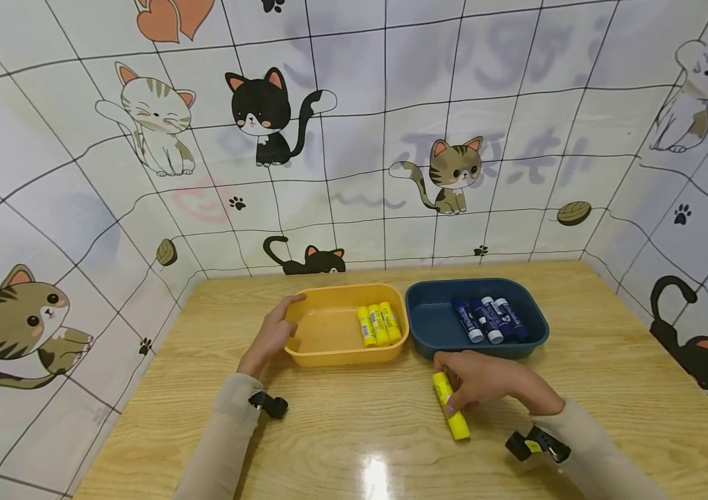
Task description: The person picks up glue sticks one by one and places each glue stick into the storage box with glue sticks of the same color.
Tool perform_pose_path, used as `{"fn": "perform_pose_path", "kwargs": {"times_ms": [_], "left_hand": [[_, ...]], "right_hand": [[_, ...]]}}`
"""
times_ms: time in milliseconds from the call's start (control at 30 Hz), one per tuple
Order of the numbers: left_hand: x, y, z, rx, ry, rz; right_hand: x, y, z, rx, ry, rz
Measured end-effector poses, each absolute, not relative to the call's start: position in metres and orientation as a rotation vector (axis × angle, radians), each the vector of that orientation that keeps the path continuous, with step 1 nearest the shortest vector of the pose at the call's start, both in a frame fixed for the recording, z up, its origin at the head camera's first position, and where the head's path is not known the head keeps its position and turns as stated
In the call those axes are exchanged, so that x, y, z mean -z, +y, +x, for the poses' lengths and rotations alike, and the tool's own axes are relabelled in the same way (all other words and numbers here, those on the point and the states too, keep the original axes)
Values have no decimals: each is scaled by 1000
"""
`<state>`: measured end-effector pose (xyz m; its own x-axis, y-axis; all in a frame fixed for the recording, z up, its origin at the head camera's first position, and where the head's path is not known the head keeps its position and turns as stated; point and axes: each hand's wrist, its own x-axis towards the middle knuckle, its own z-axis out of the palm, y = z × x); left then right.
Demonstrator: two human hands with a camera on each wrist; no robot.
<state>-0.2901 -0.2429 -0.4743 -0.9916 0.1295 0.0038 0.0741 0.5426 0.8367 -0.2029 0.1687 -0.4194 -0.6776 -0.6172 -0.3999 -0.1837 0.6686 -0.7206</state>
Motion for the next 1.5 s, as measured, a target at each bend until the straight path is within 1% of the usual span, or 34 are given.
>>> {"fn": "perform_pose_path", "kwargs": {"times_ms": [167,433,633,867,1233,1500], "left_hand": [[474,-243,-290,-1466,2701,181],[474,-243,-290,-1473,2700,174],[475,-243,-290,-1474,2704,175],[476,-242,-290,-1471,2710,186],[477,-243,-290,-1474,2713,199],[477,-245,-290,-1476,2723,190]], "right_hand": [[416,167,-201,938,2186,-608],[415,169,-206,917,2246,-756],[416,171,-208,957,2247,-813],[415,173,-207,1057,2152,-785],[408,173,-207,1094,2164,-802],[404,168,-210,1064,2295,-891]]}}
